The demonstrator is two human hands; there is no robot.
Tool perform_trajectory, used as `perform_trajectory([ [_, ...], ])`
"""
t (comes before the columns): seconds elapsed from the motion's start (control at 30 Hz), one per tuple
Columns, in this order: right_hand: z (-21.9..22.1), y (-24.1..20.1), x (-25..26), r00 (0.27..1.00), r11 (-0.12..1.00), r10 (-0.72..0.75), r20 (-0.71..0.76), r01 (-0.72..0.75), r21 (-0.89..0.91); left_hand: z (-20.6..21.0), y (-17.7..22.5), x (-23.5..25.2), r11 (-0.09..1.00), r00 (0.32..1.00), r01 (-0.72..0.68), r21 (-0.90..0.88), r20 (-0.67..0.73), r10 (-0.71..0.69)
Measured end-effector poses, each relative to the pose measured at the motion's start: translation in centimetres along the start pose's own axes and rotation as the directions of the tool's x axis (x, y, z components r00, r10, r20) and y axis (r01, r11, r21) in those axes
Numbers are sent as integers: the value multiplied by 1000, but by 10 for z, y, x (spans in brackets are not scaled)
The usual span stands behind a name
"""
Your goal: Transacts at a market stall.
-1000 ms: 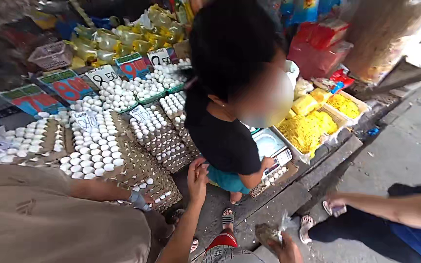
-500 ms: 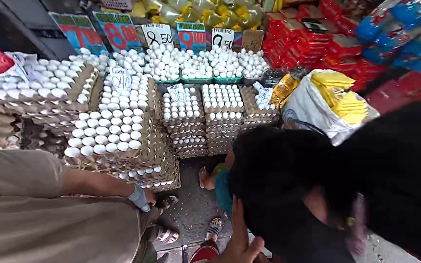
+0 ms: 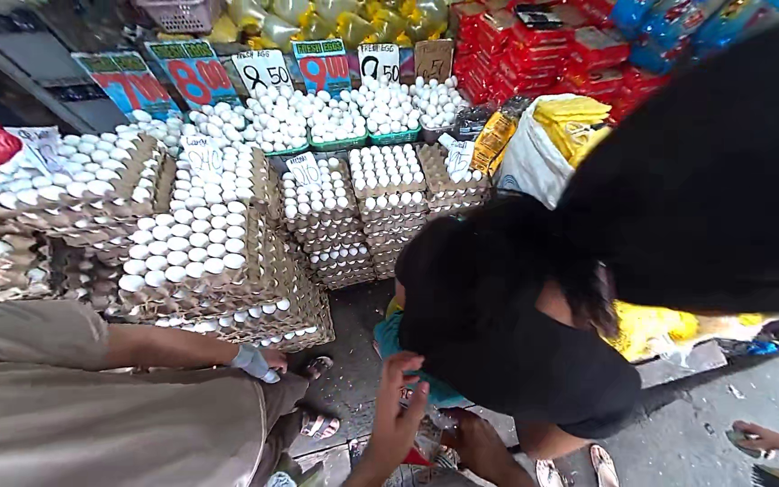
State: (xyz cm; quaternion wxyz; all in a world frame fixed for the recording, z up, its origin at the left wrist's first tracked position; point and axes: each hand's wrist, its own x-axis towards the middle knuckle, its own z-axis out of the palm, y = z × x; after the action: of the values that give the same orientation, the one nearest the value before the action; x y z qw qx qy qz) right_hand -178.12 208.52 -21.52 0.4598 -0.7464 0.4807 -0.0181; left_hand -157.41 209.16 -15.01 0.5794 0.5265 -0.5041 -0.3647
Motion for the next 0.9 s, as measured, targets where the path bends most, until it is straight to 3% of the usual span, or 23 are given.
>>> perform_trajectory([
  [0.13, -3, 18, -34, 999, 999, 36, -25, -36, 14, 7, 11, -9, 1000, 995, -13, -26, -102, 10],
  [0.43, 23, 40, -79, 998, 998, -30, 60, 27, 51, 10, 35, -50, 997, 990, -56, 54, -129, 63],
  [0.9, 21, 30, -61, 987, 993, -90, 131, 98, -60, -16, 35, -82, 993, 963, -60, 97, -255, 83],
])
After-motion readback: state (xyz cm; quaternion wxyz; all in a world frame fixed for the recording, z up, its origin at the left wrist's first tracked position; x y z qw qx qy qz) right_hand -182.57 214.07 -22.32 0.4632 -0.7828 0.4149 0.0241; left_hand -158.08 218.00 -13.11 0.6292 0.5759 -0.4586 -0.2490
